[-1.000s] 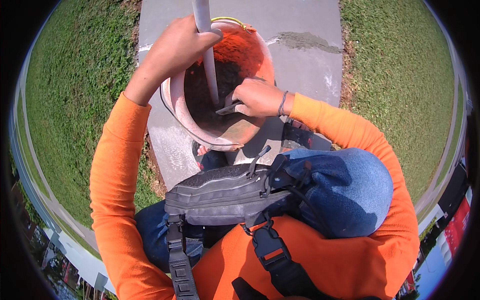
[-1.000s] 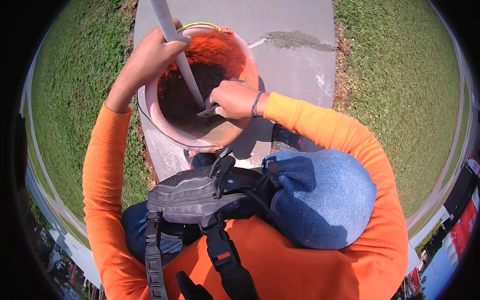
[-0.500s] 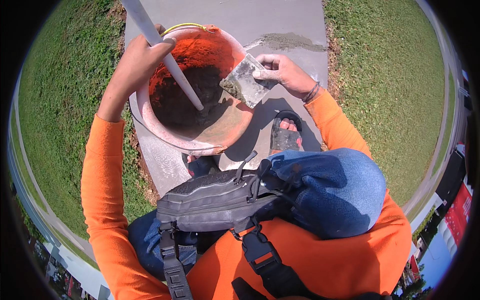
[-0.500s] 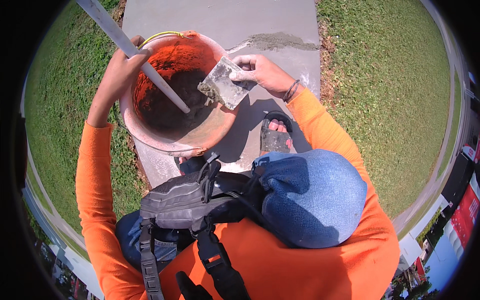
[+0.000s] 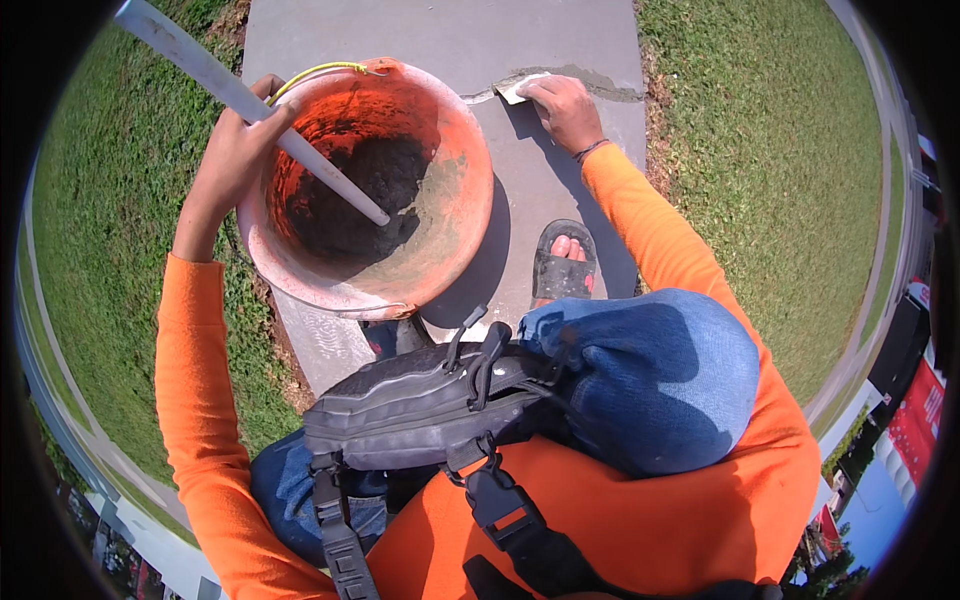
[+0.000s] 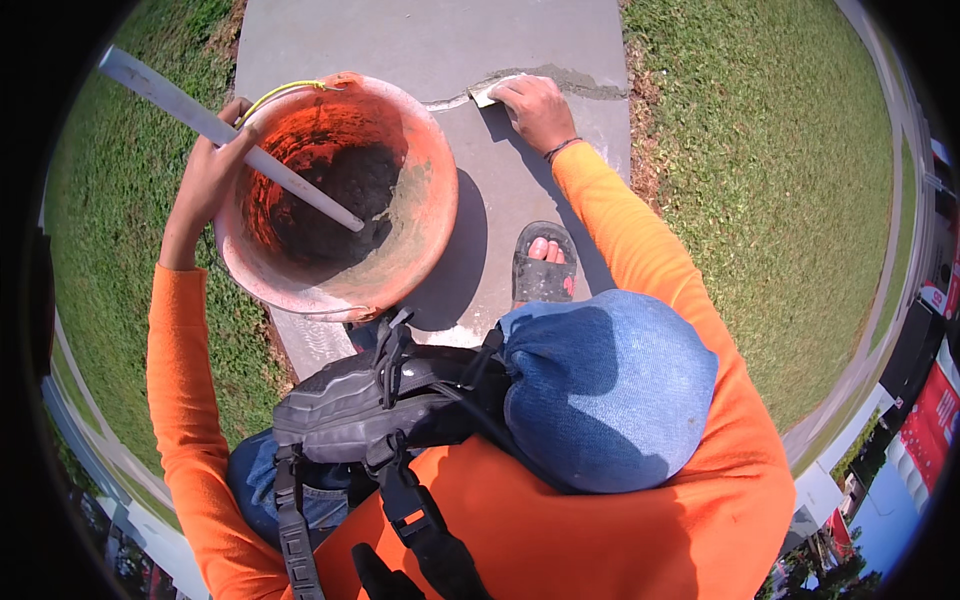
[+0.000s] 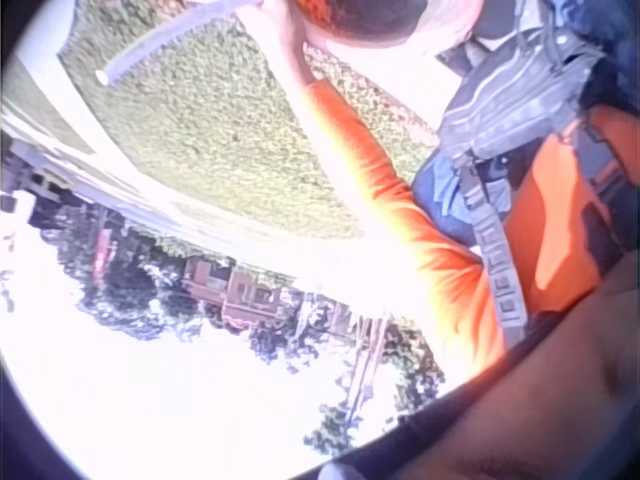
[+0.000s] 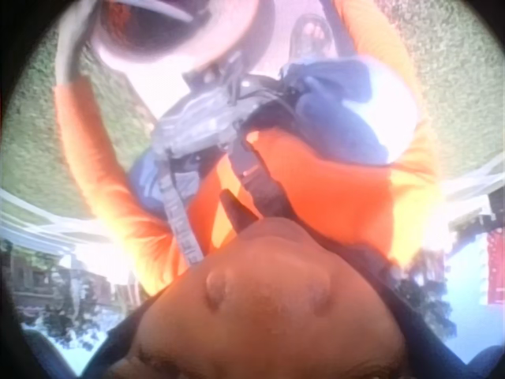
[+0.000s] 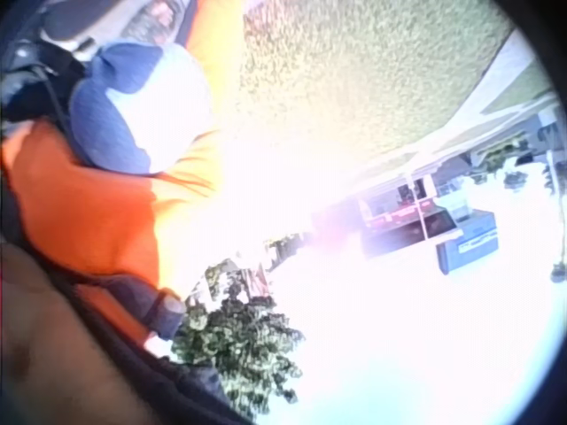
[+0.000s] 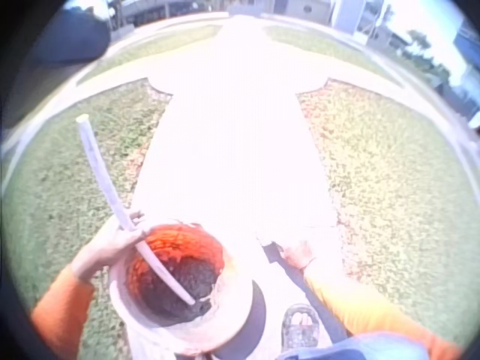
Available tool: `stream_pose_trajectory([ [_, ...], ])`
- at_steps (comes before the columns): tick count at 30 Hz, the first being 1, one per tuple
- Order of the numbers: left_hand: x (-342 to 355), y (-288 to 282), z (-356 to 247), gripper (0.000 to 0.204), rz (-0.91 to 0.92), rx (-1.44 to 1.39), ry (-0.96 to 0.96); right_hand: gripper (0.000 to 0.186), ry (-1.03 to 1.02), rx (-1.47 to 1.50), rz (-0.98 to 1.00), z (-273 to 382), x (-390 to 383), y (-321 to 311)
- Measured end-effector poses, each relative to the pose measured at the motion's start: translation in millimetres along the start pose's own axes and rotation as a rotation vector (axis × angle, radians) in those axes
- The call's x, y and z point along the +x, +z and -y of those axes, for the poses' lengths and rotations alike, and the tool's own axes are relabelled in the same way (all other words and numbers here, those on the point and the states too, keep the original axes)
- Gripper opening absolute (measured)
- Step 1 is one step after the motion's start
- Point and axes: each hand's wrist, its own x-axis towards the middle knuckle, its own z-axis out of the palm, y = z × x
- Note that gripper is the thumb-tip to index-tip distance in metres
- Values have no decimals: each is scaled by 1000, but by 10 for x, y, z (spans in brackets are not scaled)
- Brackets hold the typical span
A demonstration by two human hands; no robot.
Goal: The person mixes a grey material in a bucket using a white pipe and then applies it to a crack in a concrete path using a small rectangular tool.
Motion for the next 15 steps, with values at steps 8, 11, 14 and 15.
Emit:
stream_pose_trajectory([
  [8,28,-26,1,40,7,-21,-16,31,-14,-42,-17,29,-27,-54],
  [11,64,-30,-9,38,22,-3,5,33,68,-54,92,22,12,-73],
  [14,62,-12,-90,35,32,10,27,32,102,-56,20,70,57,-106],
  [15,63,0,-129,35,35,4,21,31,97,-35,-11,76,74,-132],
])
